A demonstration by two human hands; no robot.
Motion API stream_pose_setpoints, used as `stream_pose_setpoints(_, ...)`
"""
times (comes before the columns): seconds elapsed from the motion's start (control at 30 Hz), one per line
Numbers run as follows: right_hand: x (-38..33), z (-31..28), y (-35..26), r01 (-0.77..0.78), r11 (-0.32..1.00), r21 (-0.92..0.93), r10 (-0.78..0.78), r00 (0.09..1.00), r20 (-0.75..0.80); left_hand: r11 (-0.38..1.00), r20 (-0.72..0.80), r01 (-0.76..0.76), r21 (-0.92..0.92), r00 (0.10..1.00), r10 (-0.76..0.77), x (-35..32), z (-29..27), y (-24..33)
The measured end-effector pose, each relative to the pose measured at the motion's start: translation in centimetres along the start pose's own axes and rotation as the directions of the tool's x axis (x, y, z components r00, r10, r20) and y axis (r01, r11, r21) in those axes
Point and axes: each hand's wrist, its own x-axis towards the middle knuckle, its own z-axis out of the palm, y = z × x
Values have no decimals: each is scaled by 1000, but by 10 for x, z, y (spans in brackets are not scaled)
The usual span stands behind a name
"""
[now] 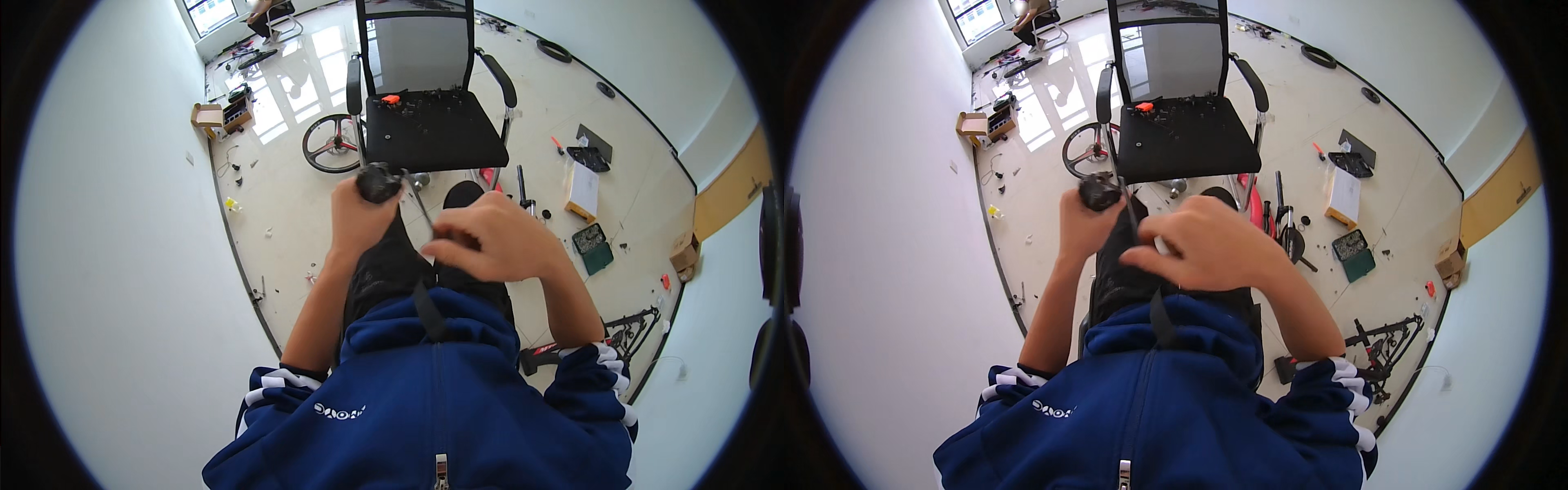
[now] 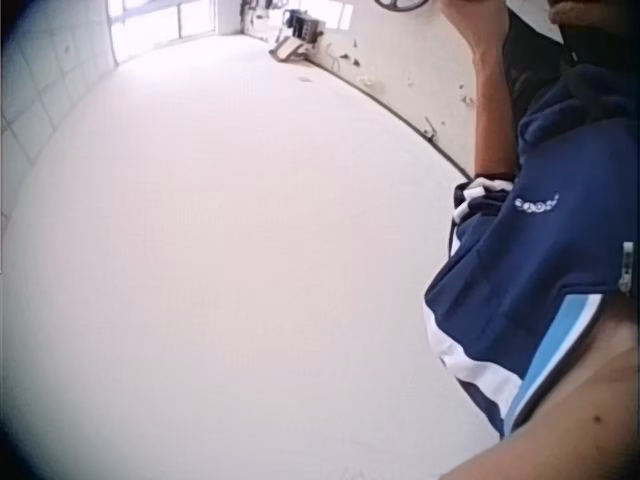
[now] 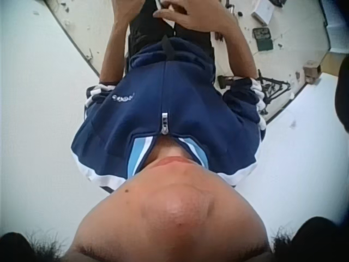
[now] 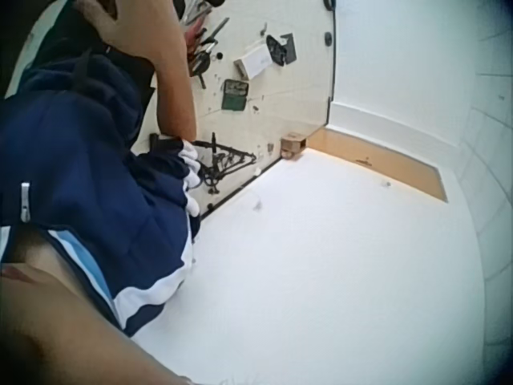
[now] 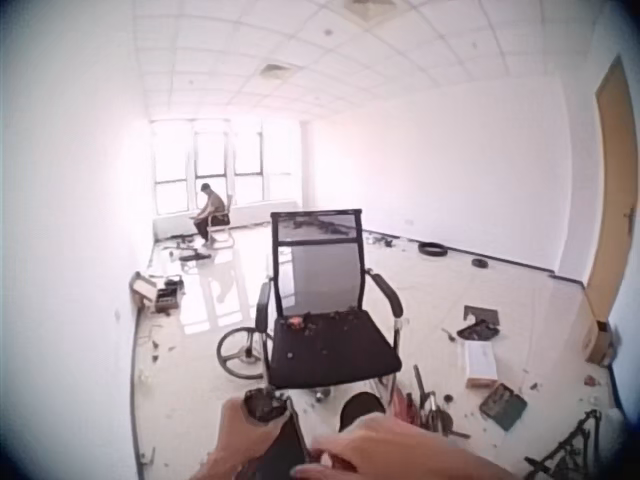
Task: The person assembles a small mechanical component on a black chair seat, using an Allen key to tighten screws and inserting small pins. They handle the component and fasteners by hand, repeatedly adjusting and securing parts throughout the clip.
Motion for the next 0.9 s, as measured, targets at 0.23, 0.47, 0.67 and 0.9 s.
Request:
stream_pose_setpoints(0.23,70,10,15,342,939,-38,-344,931,-124,982,115,-137,-130,982,152,-23,23,18)
stream_pose_setpoints(0.47,21,-18,35,-19,987,161,23,999,-23,918,148,320,-236,945,-292,2,-22,24)
stream_pose_setpoints(0.67,26,-10,1,251,930,268,-244,968,-62,741,313,339,-580,932,-181,-10,0,30)
stream_pose_setpoints(0.9,54,-20,-18,488,712,-505,-673,680,-293,679,539,530,-508,811,-230,-13,-8,33)
